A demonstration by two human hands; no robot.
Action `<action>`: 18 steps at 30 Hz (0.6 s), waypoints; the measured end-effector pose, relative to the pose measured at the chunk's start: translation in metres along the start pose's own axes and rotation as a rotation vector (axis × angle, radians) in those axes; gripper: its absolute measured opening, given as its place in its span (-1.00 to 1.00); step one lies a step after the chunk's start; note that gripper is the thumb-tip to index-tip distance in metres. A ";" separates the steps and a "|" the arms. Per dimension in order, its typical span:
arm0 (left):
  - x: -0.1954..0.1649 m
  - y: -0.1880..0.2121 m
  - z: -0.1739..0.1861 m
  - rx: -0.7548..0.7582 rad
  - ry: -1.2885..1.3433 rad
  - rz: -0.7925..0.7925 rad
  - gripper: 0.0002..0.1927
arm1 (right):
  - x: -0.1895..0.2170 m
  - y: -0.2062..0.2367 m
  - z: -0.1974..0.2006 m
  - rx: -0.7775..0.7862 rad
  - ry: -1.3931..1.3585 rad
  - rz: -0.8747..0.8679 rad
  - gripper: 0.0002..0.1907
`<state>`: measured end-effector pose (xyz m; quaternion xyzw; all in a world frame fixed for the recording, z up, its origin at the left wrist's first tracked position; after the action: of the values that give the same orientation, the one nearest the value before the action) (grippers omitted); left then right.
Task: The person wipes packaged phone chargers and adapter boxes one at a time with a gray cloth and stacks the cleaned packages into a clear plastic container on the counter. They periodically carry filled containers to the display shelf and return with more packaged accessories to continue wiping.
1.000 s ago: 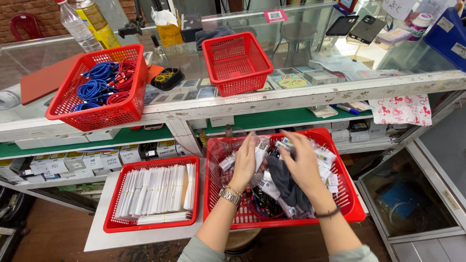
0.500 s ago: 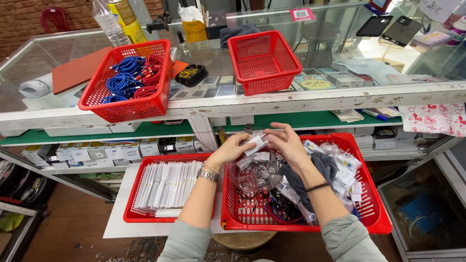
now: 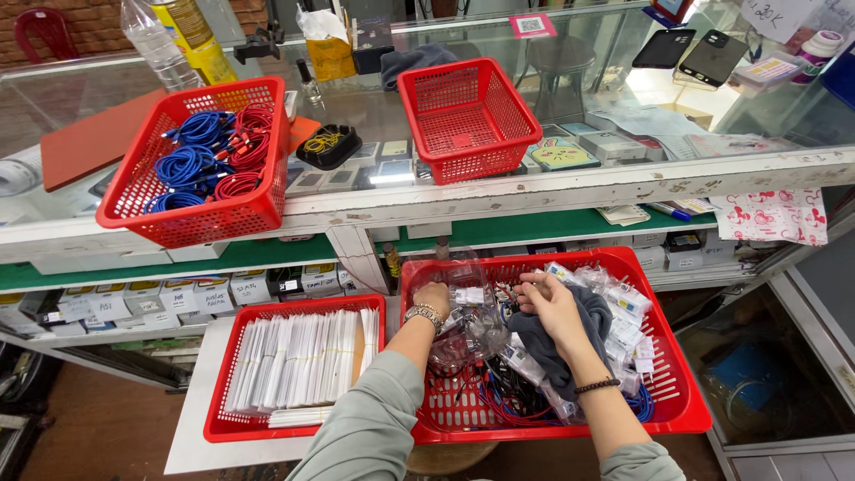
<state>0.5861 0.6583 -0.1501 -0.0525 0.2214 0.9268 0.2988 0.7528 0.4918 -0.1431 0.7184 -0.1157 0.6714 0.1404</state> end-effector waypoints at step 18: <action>-0.104 0.099 0.019 -0.167 0.555 -0.641 -0.75 | -0.013 0.098 0.096 -0.398 0.192 0.224 -0.68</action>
<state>0.6149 0.5401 -0.0713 -0.3899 0.1901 0.7525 0.4956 0.8067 0.3657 -0.1576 0.5924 -0.3106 0.7119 0.2140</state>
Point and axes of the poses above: each hand's wrist, its own y-axis away from the middle knuckle, its own z-axis out of the back of the hand, x = y × z, the point moved 1 cm from there along -y, towards the middle knuckle, and after that the axes turned 14 degrees about x, right-handed, at the moved point
